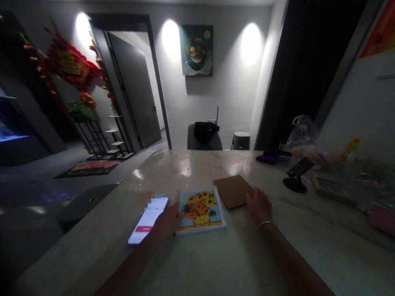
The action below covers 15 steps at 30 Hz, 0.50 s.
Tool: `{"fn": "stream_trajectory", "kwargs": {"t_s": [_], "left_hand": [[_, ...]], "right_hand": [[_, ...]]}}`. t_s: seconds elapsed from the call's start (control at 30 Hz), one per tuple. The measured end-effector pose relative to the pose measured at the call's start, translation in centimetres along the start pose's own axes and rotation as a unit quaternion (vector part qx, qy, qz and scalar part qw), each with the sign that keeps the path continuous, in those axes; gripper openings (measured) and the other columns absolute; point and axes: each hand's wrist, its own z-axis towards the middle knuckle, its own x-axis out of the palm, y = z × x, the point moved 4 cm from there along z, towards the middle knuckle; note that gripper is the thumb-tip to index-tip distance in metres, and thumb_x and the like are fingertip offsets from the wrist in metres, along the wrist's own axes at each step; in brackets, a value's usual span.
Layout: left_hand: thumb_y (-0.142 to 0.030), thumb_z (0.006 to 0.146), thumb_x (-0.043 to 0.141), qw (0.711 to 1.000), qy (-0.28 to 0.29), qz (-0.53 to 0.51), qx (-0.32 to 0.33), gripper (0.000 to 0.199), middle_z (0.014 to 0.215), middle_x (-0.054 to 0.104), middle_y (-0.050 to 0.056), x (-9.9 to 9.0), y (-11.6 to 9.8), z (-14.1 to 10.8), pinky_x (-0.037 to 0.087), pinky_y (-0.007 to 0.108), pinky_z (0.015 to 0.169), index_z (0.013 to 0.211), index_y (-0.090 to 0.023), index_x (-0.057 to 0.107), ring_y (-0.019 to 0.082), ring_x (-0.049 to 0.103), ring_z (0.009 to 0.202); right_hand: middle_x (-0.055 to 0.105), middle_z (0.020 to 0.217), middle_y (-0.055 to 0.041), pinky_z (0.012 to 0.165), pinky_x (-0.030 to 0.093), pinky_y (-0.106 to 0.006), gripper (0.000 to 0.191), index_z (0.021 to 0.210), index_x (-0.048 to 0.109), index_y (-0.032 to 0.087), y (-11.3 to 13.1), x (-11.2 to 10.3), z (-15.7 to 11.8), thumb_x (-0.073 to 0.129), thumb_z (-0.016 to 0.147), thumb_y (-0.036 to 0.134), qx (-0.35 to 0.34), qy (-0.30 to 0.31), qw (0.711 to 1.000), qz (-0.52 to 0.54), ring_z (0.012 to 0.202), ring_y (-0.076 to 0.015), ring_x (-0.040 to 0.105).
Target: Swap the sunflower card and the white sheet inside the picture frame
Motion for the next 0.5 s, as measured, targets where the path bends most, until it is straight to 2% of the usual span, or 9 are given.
{"fn": "stream_trajectory", "kwargs": {"t_s": [0.13,0.27,0.37,0.5], "left_hand": [[-0.027,0.081,0.037,1.0,-0.003,0.001,0.006,0.043,0.114,0.054,0.011,0.3,0.3,0.0,0.037,0.026,0.083,0.122,-0.015,0.039,0.018,0.051,0.103],[-0.028,0.081,0.038,1.0,-0.029,0.009,0.008,0.046,0.118,0.05,0.014,0.8,0.6,0.4,0.034,0.03,0.089,0.123,-0.011,0.038,0.021,0.046,0.109],[-0.026,0.081,0.038,0.999,-0.044,0.015,0.013,0.046,0.121,0.047,0.016,1.3,0.7,0.6,0.034,0.032,0.09,0.124,-0.009,0.038,0.022,0.045,0.11],[-0.025,0.08,0.038,0.998,-0.06,0.003,0.034,0.043,0.119,0.047,0.015,1.7,0.4,0.7,0.038,0.032,0.085,0.121,-0.011,0.042,0.022,0.05,0.103]], "right_hand": [[0.056,0.107,-0.0225,0.091,0.028,-0.052,0.049,0.109,0.051,0.009,-0.8,-0.4,0.3,0.058,0.065,0.029,0.051,-0.02,0.991,0.121,0.107,-0.037,0.047],[0.059,0.104,-0.0148,0.088,0.039,-0.042,0.051,0.11,0.048,0.013,-1.1,-0.3,0.7,0.058,0.063,0.031,0.073,-0.04,0.97,0.227,0.099,-0.0278,0.054],[0.06,0.103,-0.0083,0.08,0.047,-0.033,0.053,0.114,0.041,0.017,-1.3,0.3,0.7,0.054,0.066,0.035,0.092,-0.049,0.94,0.326,0.092,-0.0201,0.058],[0.065,0.086,-0.0035,0.068,0.052,-0.03,0.036,0.094,0.053,0.018,-0.5,1.8,0.1,0.056,0.064,0.036,0.089,0.009,0.897,0.434,0.078,-0.0181,0.062]]}}
